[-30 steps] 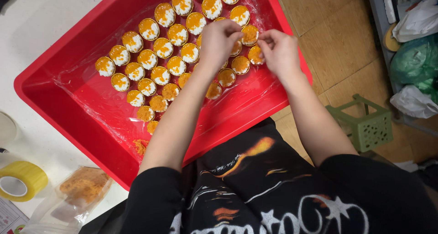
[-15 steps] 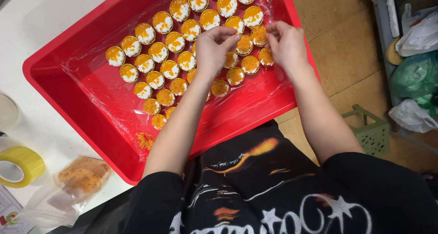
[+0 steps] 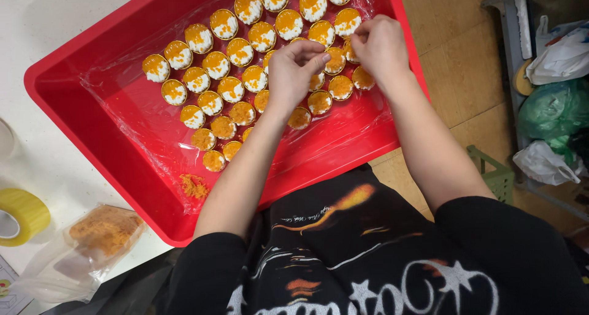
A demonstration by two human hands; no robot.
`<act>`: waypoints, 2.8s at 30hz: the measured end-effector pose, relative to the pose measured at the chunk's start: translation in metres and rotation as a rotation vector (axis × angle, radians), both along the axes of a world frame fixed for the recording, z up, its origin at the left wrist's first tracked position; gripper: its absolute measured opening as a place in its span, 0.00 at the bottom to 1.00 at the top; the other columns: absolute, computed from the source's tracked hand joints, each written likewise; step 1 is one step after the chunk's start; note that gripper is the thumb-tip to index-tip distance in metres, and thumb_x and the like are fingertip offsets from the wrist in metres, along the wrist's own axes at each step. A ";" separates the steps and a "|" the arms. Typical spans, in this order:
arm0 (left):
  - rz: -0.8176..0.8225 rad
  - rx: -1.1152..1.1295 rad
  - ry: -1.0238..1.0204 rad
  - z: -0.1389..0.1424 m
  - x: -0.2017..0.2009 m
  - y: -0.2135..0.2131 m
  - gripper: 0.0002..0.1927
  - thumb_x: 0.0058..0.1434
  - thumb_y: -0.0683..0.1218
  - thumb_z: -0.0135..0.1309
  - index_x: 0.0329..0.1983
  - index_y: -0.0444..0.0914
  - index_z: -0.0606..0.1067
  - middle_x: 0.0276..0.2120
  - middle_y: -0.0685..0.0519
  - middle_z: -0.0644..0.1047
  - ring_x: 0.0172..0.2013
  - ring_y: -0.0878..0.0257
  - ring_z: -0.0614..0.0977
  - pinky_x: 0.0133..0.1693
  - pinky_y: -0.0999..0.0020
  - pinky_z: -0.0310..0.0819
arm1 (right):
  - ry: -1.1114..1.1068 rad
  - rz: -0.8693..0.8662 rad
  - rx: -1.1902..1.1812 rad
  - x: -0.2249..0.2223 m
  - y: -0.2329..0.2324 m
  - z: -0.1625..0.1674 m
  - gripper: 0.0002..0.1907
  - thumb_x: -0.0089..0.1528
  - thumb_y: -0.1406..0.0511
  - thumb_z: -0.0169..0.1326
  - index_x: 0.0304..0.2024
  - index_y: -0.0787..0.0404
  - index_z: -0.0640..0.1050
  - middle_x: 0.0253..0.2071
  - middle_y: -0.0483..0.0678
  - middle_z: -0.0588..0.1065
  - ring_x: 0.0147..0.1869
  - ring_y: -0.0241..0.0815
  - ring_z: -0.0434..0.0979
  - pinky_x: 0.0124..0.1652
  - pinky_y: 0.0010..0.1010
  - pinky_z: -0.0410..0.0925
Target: The person sprinkles an orange crumb topping by hand onto small round pastries arranged in a red tray, taking pinches of topping from a plastic bag and distributing it over the pastries one at a time, working across the tray.
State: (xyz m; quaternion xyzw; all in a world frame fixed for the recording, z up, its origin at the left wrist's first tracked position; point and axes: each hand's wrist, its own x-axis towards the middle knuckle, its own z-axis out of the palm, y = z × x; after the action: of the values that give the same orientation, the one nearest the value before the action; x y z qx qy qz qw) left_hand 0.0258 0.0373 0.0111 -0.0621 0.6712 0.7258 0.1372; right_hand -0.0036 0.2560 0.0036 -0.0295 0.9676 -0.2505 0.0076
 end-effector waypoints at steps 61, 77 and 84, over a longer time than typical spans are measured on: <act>0.001 -0.008 -0.015 -0.003 0.019 -0.008 0.11 0.59 0.43 0.66 0.44 0.34 0.81 0.34 0.53 0.85 0.33 0.71 0.85 0.38 0.76 0.81 | -0.273 0.257 0.335 -0.019 -0.018 0.030 0.05 0.62 0.66 0.59 0.39 0.57 0.85 0.36 0.58 0.80 0.42 0.60 0.80 0.44 0.49 0.72; 0.012 0.030 -0.042 -0.002 0.020 -0.007 0.11 0.59 0.42 0.66 0.43 0.34 0.81 0.33 0.52 0.85 0.33 0.70 0.85 0.37 0.75 0.82 | -0.280 0.300 0.272 -0.013 -0.018 0.024 0.07 0.59 0.66 0.62 0.39 0.56 0.86 0.37 0.56 0.81 0.42 0.58 0.81 0.45 0.47 0.73; 0.010 0.017 -0.053 -0.001 0.020 -0.008 0.12 0.59 0.42 0.66 0.44 0.34 0.81 0.34 0.52 0.85 0.33 0.70 0.85 0.37 0.75 0.82 | -0.245 0.317 0.315 -0.017 -0.018 0.016 0.04 0.59 0.67 0.60 0.34 0.62 0.83 0.36 0.58 0.80 0.40 0.59 0.80 0.42 0.48 0.73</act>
State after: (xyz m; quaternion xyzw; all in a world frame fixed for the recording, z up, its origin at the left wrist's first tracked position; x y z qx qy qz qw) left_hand 0.0455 0.0295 0.0105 -0.0834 0.6609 0.7302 0.1515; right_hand -0.0205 0.2377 0.0194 -0.1486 0.9699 -0.0943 0.1684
